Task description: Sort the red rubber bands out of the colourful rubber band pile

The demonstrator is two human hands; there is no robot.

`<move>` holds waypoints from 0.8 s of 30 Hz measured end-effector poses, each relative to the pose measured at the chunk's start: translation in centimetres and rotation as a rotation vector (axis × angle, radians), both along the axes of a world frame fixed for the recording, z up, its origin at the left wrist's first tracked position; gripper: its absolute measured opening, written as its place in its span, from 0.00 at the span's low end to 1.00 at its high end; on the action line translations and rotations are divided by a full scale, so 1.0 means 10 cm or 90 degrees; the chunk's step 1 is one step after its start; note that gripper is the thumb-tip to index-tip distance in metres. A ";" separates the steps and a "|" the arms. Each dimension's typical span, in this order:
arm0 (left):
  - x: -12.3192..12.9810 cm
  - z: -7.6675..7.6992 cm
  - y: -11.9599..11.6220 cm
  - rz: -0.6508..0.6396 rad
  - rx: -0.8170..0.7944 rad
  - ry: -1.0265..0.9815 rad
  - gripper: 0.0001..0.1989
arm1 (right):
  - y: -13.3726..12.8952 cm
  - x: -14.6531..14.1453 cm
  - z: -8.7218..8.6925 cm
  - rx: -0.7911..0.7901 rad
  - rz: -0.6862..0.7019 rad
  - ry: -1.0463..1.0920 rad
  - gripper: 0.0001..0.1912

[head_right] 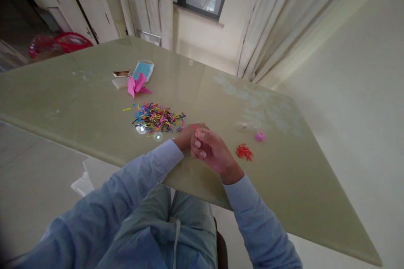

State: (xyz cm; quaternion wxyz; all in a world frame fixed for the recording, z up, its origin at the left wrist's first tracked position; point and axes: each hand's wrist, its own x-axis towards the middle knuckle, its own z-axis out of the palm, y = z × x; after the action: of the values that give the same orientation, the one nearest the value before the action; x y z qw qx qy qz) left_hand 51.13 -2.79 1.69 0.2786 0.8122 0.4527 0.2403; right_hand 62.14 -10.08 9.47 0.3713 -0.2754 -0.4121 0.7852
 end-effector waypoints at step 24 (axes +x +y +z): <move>-0.08 0.01 0.04 -0.010 0.068 0.079 0.14 | -0.24 1.70 -0.56 0.327 -0.468 -0.850 0.20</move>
State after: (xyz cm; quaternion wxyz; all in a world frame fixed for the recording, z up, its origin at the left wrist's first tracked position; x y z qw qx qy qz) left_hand 50.38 -2.42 1.77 0.2084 0.8427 0.4493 0.2114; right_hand 79.14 -12.47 3.88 0.3332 -0.7109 -0.5976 0.1629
